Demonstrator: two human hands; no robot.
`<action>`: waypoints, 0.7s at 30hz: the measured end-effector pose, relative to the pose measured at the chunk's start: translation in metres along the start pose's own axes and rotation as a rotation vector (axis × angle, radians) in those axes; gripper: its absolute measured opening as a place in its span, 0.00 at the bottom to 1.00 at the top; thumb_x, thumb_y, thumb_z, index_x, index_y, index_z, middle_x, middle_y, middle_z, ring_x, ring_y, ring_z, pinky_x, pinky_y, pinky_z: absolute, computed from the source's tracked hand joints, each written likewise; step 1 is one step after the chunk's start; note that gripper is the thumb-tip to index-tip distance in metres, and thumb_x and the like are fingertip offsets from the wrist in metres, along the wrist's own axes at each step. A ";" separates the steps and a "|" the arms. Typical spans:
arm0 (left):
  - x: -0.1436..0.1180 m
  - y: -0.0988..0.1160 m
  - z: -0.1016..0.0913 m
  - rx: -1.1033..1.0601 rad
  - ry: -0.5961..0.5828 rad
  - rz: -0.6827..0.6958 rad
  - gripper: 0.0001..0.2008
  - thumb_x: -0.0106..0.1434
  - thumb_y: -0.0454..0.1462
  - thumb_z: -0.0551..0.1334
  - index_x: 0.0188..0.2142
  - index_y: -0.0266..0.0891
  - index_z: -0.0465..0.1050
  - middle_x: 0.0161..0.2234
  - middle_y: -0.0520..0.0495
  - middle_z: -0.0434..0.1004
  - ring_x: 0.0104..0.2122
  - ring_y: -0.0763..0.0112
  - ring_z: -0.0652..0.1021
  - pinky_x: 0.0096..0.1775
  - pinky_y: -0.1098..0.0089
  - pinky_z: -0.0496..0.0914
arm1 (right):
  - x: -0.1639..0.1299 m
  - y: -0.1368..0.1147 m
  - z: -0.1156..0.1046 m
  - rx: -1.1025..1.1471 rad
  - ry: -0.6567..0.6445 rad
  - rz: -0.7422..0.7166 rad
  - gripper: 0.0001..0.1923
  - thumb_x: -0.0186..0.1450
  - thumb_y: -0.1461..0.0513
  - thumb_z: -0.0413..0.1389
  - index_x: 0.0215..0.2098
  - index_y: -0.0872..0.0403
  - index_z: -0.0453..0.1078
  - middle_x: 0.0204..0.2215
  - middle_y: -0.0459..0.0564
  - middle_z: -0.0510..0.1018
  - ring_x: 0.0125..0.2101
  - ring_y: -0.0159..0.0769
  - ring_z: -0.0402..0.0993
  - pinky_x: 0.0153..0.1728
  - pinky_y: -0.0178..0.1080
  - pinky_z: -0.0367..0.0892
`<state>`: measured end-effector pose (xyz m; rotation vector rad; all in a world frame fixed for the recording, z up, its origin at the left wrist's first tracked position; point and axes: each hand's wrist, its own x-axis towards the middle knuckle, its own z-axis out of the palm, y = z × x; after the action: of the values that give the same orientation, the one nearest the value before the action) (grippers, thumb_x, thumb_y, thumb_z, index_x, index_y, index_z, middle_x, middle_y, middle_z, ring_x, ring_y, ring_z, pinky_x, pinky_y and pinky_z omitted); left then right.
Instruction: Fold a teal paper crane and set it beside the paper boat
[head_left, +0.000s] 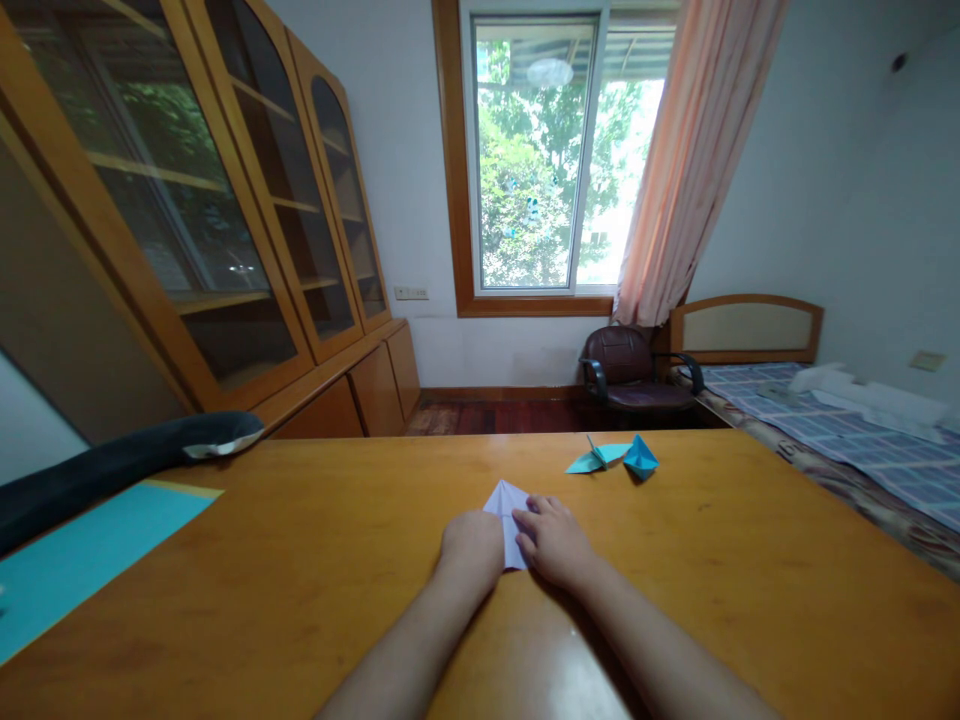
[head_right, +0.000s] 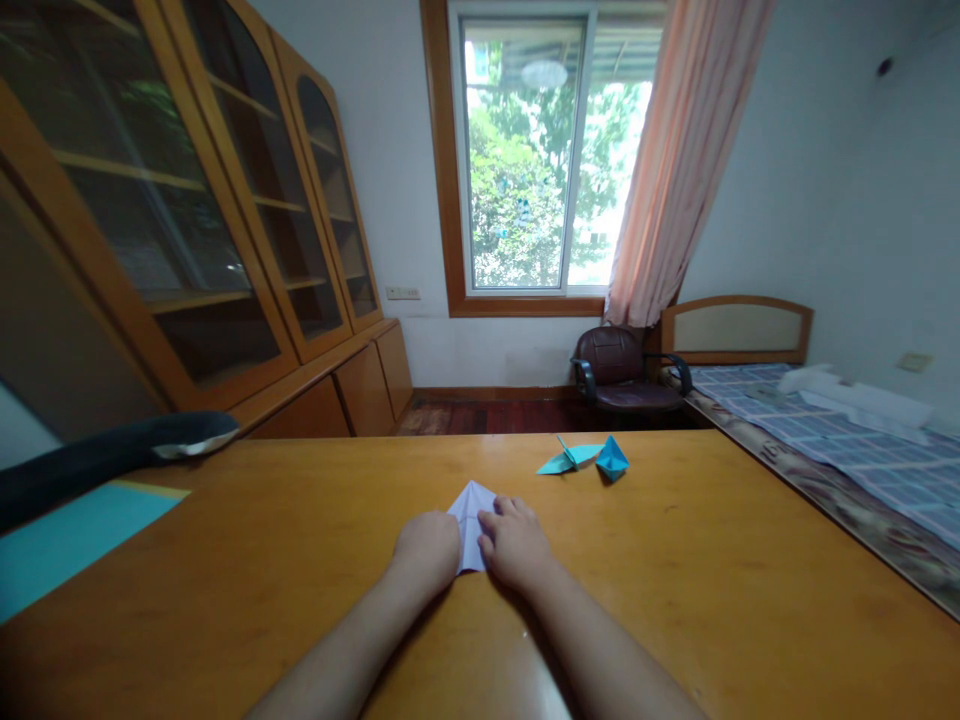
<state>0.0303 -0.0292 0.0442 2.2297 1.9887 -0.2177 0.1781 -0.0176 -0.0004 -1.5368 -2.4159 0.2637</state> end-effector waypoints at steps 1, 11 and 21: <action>0.000 0.000 0.000 0.010 -0.005 -0.006 0.14 0.63 0.32 0.54 0.41 0.32 0.78 0.39 0.29 0.79 0.43 0.55 0.79 0.43 0.61 0.73 | 0.000 0.000 0.000 -0.001 -0.003 0.001 0.18 0.63 0.57 0.51 0.51 0.48 0.71 0.53 0.55 0.69 0.51 0.45 0.62 0.51 0.43 0.56; 0.001 -0.003 -0.001 0.013 0.024 -0.039 0.15 0.64 0.33 0.53 0.41 0.32 0.78 0.39 0.29 0.79 0.42 0.56 0.79 0.43 0.62 0.73 | -0.002 -0.001 -0.003 0.007 -0.014 0.002 0.18 0.64 0.58 0.51 0.52 0.48 0.70 0.54 0.55 0.68 0.51 0.45 0.62 0.52 0.43 0.55; 0.003 -0.006 0.007 0.012 0.098 0.033 0.17 0.64 0.38 0.52 0.41 0.32 0.77 0.41 0.33 0.78 0.42 0.53 0.78 0.42 0.61 0.72 | -0.001 0.001 -0.002 0.012 0.004 -0.018 0.18 0.64 0.58 0.51 0.52 0.49 0.70 0.53 0.55 0.70 0.50 0.44 0.63 0.52 0.42 0.57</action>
<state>0.0249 -0.0270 0.0370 2.3211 2.0022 -0.1189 0.1806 -0.0183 0.0009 -1.5080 -2.4201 0.2701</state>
